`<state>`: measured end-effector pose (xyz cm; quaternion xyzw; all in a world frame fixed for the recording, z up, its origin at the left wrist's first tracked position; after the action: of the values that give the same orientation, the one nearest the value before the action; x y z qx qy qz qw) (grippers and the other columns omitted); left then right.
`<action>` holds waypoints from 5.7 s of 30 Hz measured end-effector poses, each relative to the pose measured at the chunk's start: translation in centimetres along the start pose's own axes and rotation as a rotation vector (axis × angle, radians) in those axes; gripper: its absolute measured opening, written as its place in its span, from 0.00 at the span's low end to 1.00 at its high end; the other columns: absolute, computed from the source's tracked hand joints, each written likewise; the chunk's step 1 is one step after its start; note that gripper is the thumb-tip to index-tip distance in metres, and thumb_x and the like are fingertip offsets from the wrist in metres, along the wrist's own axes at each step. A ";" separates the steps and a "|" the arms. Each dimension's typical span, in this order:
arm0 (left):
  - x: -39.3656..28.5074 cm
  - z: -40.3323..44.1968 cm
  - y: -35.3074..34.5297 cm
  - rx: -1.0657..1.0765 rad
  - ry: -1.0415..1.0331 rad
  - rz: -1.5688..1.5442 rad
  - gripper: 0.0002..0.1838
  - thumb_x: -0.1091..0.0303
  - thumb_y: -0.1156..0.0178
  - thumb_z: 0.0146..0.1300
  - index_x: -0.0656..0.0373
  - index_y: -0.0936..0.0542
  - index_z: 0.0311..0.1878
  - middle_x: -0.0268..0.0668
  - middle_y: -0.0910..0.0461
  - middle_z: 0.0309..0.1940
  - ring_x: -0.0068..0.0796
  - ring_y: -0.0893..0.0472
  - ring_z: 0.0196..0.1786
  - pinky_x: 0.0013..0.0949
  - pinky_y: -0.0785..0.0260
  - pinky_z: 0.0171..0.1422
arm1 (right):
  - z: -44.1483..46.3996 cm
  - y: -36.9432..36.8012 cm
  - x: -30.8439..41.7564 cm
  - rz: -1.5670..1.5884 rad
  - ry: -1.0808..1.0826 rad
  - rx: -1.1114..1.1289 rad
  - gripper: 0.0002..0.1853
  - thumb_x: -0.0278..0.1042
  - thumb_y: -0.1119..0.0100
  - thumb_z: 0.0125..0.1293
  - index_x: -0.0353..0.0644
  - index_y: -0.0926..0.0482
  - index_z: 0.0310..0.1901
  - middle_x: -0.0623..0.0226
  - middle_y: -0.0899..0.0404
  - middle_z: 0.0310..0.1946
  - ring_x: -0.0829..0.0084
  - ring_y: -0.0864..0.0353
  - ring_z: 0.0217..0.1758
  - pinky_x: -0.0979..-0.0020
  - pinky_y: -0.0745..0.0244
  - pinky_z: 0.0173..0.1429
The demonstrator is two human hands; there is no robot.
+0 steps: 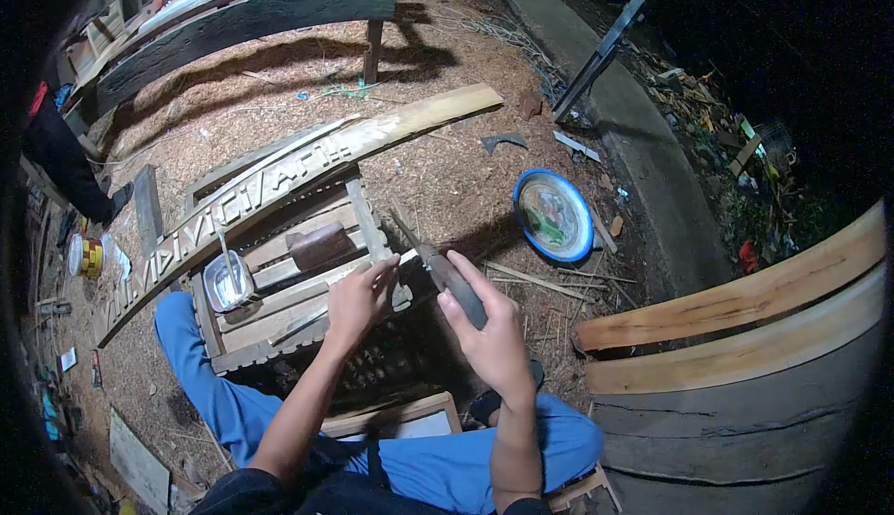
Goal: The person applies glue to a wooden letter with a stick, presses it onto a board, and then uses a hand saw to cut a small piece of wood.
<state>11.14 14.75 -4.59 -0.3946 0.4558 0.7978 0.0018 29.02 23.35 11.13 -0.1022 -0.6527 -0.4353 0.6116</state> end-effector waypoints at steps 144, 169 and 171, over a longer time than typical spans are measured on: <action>0.2 -0.3 -0.6 0.025 -0.002 0.049 0.18 0.56 0.36 0.72 0.31 0.15 0.63 0.44 0.18 0.29 0.50 0.15 0.30 0.51 0.25 0.33 | -0.7 1.2 1.4 0.085 -0.280 0.154 0.24 0.48 0.47 0.83 0.43 0.24 0.72 0.80 0.30 0.25 0.87 0.36 0.24 0.77 0.40 0.27; 0.2 -0.2 -1.0 0.010 -0.039 0.059 0.14 0.51 0.39 0.75 0.33 0.15 0.60 0.43 0.17 0.33 0.48 0.13 0.29 0.51 0.24 0.31 | -0.9 1.1 0.5 0.219 -0.359 0.119 0.24 0.47 0.48 0.84 0.40 0.24 0.71 0.83 0.34 0.22 0.90 0.38 0.21 0.79 0.43 0.24; 0.1 -0.2 -1.1 0.014 -0.035 0.053 0.14 0.51 0.39 0.75 0.33 0.15 0.60 0.43 0.17 0.33 0.48 0.13 0.29 0.52 0.24 0.31 | -1.0 1.4 0.7 0.225 -0.380 0.113 0.24 0.46 0.48 0.84 0.39 0.24 0.71 0.82 0.33 0.23 0.89 0.37 0.21 0.77 0.42 0.24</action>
<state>11.54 15.19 -5.50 -0.3681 0.4717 0.8012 -0.0086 30.50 23.16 12.25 -0.2200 -0.7642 -0.2999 0.5269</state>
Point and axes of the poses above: each hand's wrist, its own z-axis towards the middle knuckle, its own y-axis out of the back of the hand, x = y × z, the point moved 2 cm from there along z, towards the middle knuckle
